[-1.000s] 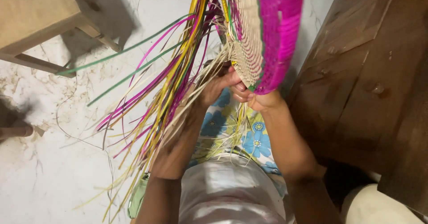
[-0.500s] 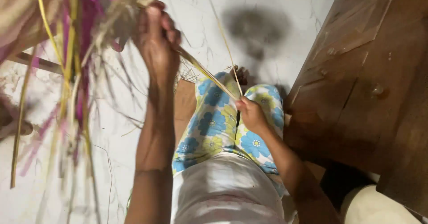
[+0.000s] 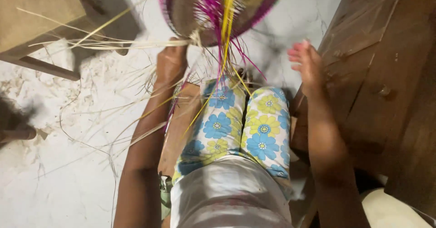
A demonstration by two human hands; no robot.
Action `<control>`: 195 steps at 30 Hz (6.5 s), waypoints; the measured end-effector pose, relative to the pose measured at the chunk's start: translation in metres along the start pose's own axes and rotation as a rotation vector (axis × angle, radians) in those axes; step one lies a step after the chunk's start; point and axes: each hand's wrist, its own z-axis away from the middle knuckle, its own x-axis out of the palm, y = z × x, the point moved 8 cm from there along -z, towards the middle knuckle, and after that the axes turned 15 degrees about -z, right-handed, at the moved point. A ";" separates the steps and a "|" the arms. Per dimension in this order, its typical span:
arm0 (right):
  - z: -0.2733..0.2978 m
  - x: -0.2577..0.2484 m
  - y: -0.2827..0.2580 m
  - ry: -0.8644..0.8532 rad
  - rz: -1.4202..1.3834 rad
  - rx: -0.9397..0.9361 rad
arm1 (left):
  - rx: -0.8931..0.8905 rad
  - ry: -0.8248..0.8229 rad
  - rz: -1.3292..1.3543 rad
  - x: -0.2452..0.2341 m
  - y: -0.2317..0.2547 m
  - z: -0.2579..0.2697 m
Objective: Weaving a circular hand fan using colored straw fibers.
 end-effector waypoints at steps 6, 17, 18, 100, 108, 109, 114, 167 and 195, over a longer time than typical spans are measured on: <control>0.047 0.154 -0.062 -0.367 0.060 -0.046 | 0.168 0.160 -0.011 -0.019 0.061 0.004; 0.052 0.201 -0.014 -0.211 -0.303 0.089 | 0.044 0.197 0.028 0.034 0.068 0.035; 0.049 0.202 -0.010 -0.212 -0.302 0.091 | 0.042 0.195 0.028 0.030 0.071 0.033; 0.005 -0.084 -0.166 -0.152 1.183 -0.928 | -0.107 0.188 0.295 -0.051 -0.009 -0.030; 0.004 -0.056 -0.201 -0.339 0.673 -0.336 | -0.413 -0.755 0.687 0.138 0.127 0.114; -0.056 -0.116 -0.144 -0.324 0.775 -0.074 | -0.434 -0.883 0.715 0.137 0.142 0.131; 0.151 0.030 -0.209 -0.749 0.359 -0.723 | -0.398 -0.972 0.703 0.150 0.167 0.194; 0.170 0.098 0.155 -0.529 0.547 -0.540 | -0.465 -0.989 0.625 -0.006 0.118 0.241; 0.180 0.099 0.150 -0.524 0.584 -0.632 | -1.111 -0.884 1.209 0.092 0.062 0.230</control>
